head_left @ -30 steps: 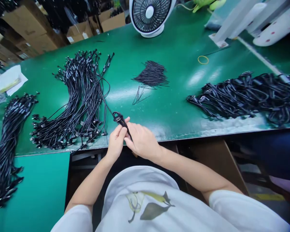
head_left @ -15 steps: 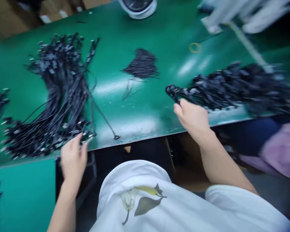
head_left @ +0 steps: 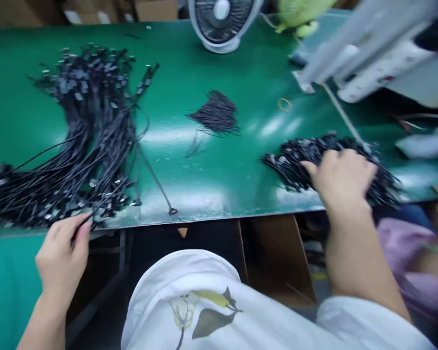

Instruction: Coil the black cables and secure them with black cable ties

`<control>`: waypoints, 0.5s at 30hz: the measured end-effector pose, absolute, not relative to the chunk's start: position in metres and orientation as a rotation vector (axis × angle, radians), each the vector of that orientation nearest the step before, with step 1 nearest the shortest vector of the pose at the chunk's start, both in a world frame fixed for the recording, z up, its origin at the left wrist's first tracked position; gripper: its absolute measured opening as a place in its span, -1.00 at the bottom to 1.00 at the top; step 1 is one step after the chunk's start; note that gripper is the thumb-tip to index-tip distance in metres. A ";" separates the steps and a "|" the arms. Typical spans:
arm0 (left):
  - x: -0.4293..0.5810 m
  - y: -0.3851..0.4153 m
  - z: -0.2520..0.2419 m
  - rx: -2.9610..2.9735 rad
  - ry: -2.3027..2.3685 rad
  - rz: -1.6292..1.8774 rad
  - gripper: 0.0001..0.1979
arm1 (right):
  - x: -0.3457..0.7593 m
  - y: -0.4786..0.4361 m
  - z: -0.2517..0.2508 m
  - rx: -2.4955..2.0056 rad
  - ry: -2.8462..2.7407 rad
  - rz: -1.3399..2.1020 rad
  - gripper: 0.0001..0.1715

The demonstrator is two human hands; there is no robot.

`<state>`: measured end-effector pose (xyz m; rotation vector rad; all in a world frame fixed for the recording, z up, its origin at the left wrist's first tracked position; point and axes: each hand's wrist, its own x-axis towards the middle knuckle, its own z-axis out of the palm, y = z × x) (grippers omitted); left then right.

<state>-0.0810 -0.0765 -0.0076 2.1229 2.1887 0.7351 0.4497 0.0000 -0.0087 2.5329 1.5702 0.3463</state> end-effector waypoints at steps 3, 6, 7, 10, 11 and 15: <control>-0.062 -0.070 0.011 1.912 2.003 0.819 -0.74 | 0.377 0.009 0.006 2.374 2.320 0.219 -0.55; -0.047 -0.068 0.030 1.789 1.810 0.887 -0.76 | 0.257 0.033 0.007 1.645 3.167 -0.157 -0.45; -0.046 -0.070 0.037 1.760 1.765 0.890 -0.75 | 0.217 0.049 0.005 1.346 3.284 -0.191 -0.43; -0.063 -0.080 0.052 1.639 1.763 0.821 -0.67 | 0.128 0.117 0.003 0.983 3.204 -0.146 -0.64; -0.075 -0.084 0.054 1.596 1.810 0.766 -0.64 | 0.112 0.140 0.007 1.054 3.086 -0.116 -0.65; -0.130 -0.092 0.038 1.518 2.056 0.676 -0.66 | 0.096 0.184 0.058 1.286 3.026 0.078 -0.57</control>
